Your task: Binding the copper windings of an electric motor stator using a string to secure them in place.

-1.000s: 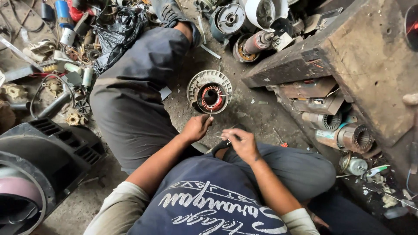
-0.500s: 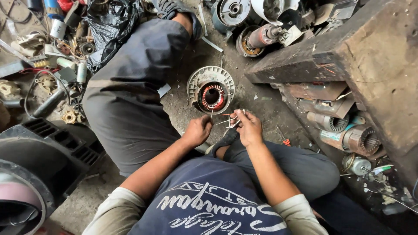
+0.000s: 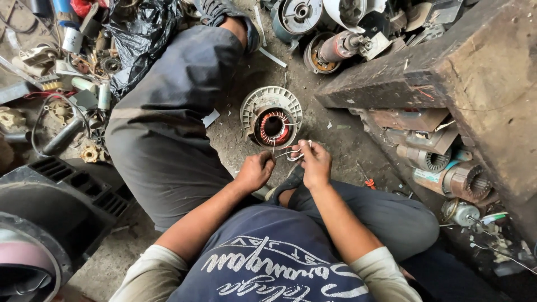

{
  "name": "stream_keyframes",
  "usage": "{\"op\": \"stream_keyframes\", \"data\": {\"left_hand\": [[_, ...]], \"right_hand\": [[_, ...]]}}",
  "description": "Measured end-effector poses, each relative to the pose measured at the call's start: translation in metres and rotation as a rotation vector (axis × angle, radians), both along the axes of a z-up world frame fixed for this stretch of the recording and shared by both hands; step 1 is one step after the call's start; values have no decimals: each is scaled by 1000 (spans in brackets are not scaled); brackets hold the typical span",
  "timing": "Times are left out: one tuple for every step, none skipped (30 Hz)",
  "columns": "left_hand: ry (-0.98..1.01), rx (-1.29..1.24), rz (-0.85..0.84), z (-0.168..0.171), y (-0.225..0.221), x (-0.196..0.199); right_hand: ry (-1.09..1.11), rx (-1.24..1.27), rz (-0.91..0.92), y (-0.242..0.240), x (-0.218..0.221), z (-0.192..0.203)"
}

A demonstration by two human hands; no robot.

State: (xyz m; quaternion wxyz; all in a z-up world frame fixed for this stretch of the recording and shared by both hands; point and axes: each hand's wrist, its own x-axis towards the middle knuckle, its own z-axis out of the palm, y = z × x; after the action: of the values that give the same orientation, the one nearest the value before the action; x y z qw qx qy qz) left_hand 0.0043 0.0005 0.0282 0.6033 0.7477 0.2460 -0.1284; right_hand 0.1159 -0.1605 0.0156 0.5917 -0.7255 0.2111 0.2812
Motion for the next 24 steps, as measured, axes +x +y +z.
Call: {"op": "stream_keyframes", "data": {"left_hand": [[-3, 2, 1, -1, 1, 1], [-7, 4, -2, -1, 1, 1], [-10, 6, -6, -1, 0, 0], [-10, 4, -9, -1, 0, 0], [-13, 2, -7, 0, 0, 0], [-15, 3, 0, 0, 1, 1], [-16, 3, 0, 0, 1, 1], [-21, -7, 12, 1, 1, 0], [-27, -17, 25, 1, 1, -1], [-29, -17, 22, 2, 2, -1], [-32, -5, 17, 4, 2, 0], [-36, 8, 12, 5, 3, 0], [-37, 8, 11, 3, 2, 0], [-27, 8, 11, 1, 2, 0], [-16, 8, 12, -1, 1, 0], [-18, 10, 13, 0, 2, 0], [-12, 14, 14, 0, 3, 0], [-5, 16, 13, 1, 2, -1], [-4, 14, 12, -2, 1, -1], [3, 18, 6, -4, 0, 0], [11, 22, 1, -7, -1, 0], [10, 22, 1, -7, -1, 0], [15, 26, -5, -8, -2, -1], [19, 33, -10, -8, -2, -1]], "right_hand": [[-3, 2, 1, 1, -2, 1], [-43, -2, 36, 0, -5, 2], [-82, -7, 72, -1, -9, 3], [-82, -9, 69, -3, -9, -2], [6, 56, -34, -4, -8, -7], [94, 123, -134, -5, -6, -12], [94, 124, -133, -6, -5, -14], [111, 108, -140, -8, -3, -16], [128, 92, -147, -9, -1, -18], [127, 92, -149, -8, -1, -18], [124, 83, -151, -7, -1, -19], [121, 74, -151, -5, 0, -19], [120, 75, -153, -3, -1, -17], [84, 68, -127, 0, -1, -14], [47, 61, -102, 3, -2, -11], [47, 63, -101, 3, -4, -11], [-60, 29, 0, 3, -6, -11], [-165, -8, 100, 2, -9, -10], [-165, -9, 100, 4, -10, 0], [-285, -72, 238, 7, -11, 11], [-405, -135, 377, 9, -12, 22], [-405, -135, 378, 11, -16, 29], [-517, -173, 454, 13, -21, 36], [-632, -209, 531, 16, -25, 43]]}}
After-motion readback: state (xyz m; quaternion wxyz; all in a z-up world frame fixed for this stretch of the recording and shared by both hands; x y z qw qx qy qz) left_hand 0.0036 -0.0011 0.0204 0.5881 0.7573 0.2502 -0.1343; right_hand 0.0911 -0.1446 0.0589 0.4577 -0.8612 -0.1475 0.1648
